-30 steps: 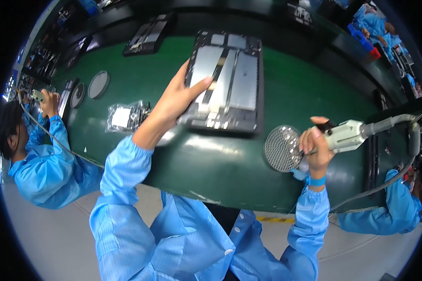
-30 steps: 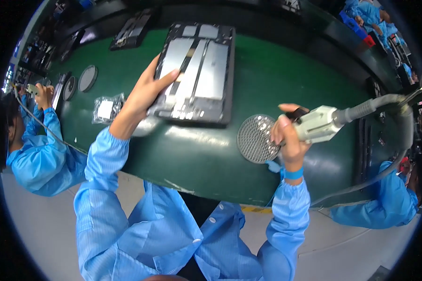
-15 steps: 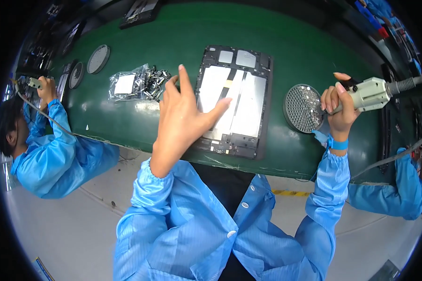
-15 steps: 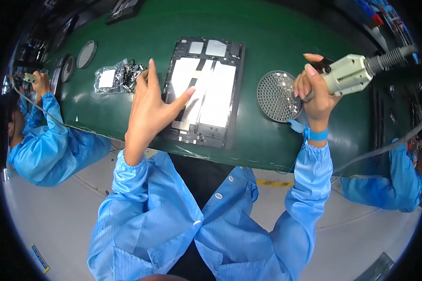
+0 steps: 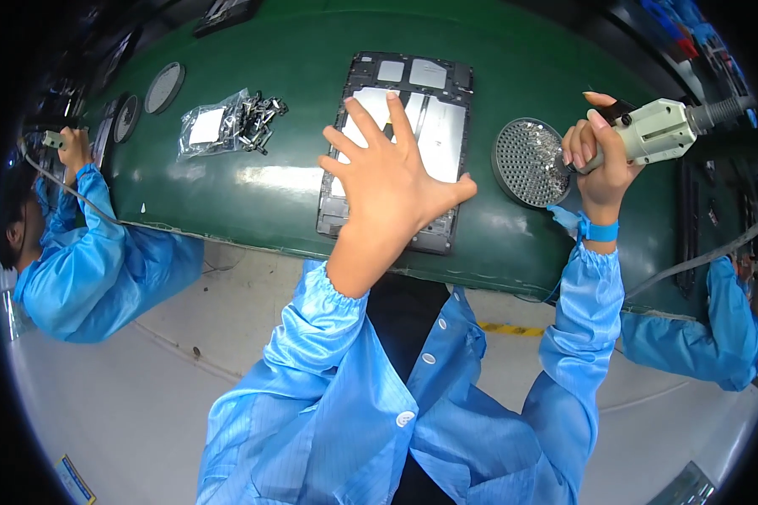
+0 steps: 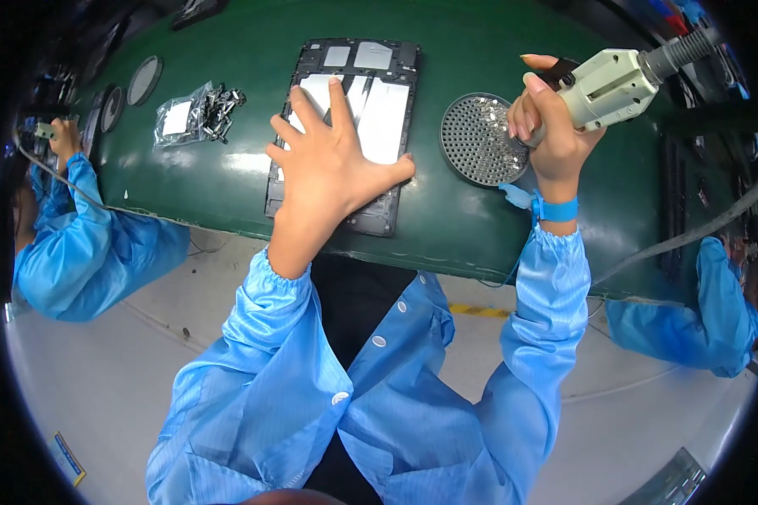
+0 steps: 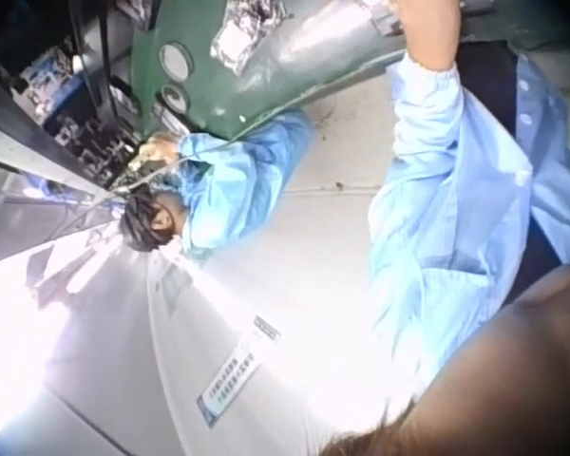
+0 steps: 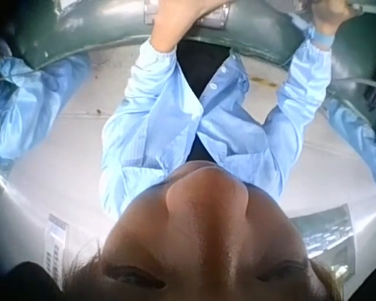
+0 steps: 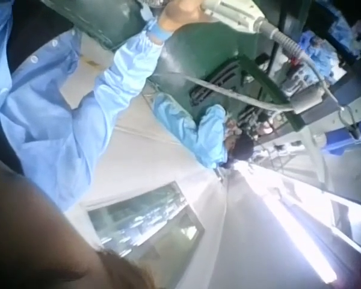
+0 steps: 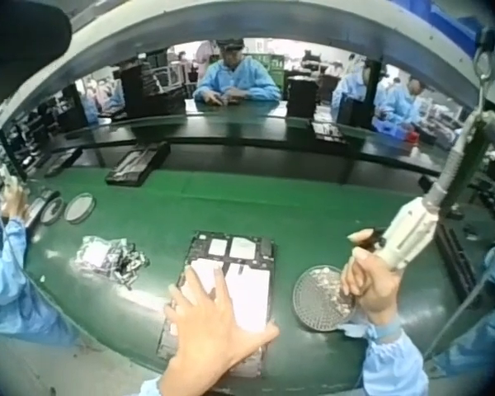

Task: The person assembles electronic components by attaching a display panel to a tablet chassis with screws, using an electric screwdriver.

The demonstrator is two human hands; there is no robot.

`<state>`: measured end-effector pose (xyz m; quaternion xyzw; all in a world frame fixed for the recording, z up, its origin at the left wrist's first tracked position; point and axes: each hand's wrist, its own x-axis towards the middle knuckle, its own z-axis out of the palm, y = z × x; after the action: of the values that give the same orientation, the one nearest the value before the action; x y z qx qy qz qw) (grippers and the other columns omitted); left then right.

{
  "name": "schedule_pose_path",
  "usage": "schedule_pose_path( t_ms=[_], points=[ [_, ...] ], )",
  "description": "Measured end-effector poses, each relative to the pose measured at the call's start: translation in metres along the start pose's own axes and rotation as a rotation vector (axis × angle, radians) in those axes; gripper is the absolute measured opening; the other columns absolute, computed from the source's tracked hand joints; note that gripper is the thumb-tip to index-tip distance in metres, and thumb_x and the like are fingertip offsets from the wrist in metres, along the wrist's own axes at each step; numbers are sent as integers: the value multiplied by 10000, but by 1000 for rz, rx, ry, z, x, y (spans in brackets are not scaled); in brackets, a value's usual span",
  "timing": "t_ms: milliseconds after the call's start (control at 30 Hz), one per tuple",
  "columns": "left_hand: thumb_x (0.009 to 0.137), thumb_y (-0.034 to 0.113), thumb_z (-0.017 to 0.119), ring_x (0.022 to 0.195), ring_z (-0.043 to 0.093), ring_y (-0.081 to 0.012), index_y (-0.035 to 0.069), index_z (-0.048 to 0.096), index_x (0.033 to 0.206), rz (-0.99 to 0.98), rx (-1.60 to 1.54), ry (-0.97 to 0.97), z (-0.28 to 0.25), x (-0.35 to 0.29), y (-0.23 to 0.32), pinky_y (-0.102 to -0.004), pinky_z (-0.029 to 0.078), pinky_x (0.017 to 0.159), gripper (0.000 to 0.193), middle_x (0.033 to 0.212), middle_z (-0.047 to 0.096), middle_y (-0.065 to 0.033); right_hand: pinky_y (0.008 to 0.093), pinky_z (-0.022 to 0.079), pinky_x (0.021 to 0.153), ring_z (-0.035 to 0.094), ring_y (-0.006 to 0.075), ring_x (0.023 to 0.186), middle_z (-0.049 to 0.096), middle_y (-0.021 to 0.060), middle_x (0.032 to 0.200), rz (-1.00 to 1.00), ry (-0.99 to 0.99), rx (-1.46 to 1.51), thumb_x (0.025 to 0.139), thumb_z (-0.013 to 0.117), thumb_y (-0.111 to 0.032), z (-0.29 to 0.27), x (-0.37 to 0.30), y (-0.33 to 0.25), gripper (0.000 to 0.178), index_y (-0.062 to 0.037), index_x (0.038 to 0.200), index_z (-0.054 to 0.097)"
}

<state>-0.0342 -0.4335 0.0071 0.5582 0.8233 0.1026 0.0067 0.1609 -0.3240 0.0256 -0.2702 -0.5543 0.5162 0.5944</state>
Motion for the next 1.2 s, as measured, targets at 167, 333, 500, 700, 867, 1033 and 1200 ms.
schedule_pose_path(
  t_ms=[167,333,500,700,867,1033,1200],
  points=[
    [565,628,704,1183,325,-622,0,333,1446,-45,31,-33,-2,-11,1,-687,347,879,1144,1442,227,-350,284,376,420,403,109,414,425,22,545,14,-8,50,849,574,-36,1,-2,6,267,101,1078,573],
    [568,604,701,1145,352,-637,-24,394,1410,5,-41,38,0,-35,7,-685,358,824,1095,1444,233,-377,274,357,436,363,97,426,357,-7,546,12,-45,14,889,530,-82,-10,-2,5,312,95,1145,545],
    [607,660,709,1235,296,-605,7,388,1430,-27,-159,-57,-15,-57,1,-672,327,895,1098,1468,234,-339,270,351,457,343,85,434,340,-15,532,28,-68,8,907,475,-103,-17,0,11,337,89,1181,519],
    [773,198,771,796,596,-275,22,665,1026,-33,-281,510,-34,-22,-140,-377,487,703,325,940,627,-166,267,355,451,346,89,426,338,-7,515,34,-59,-15,897,479,-124,-16,1,3,346,81,1174,519],
    [797,106,745,647,592,-190,22,716,934,-36,-461,476,-10,8,-194,-310,482,604,163,811,648,-106,265,356,447,343,92,422,335,-2,513,35,-88,14,890,480,-117,-9,-1,7,350,79,1178,517],
    [769,76,760,665,620,-227,20,736,936,-80,-515,475,5,0,-189,-328,491,596,178,824,622,-115,262,345,455,333,82,432,329,-11,532,36,-83,13,904,463,-127,-10,-2,8,362,85,1196,502],
    [768,34,747,686,637,-209,5,718,912,-36,-573,450,4,-1,-185,-310,498,607,150,839,633,-113,253,338,450,324,74,434,325,-18,534,35,-83,-34,914,456,-148,-9,-4,6,356,82,1182,501]
  ],
)
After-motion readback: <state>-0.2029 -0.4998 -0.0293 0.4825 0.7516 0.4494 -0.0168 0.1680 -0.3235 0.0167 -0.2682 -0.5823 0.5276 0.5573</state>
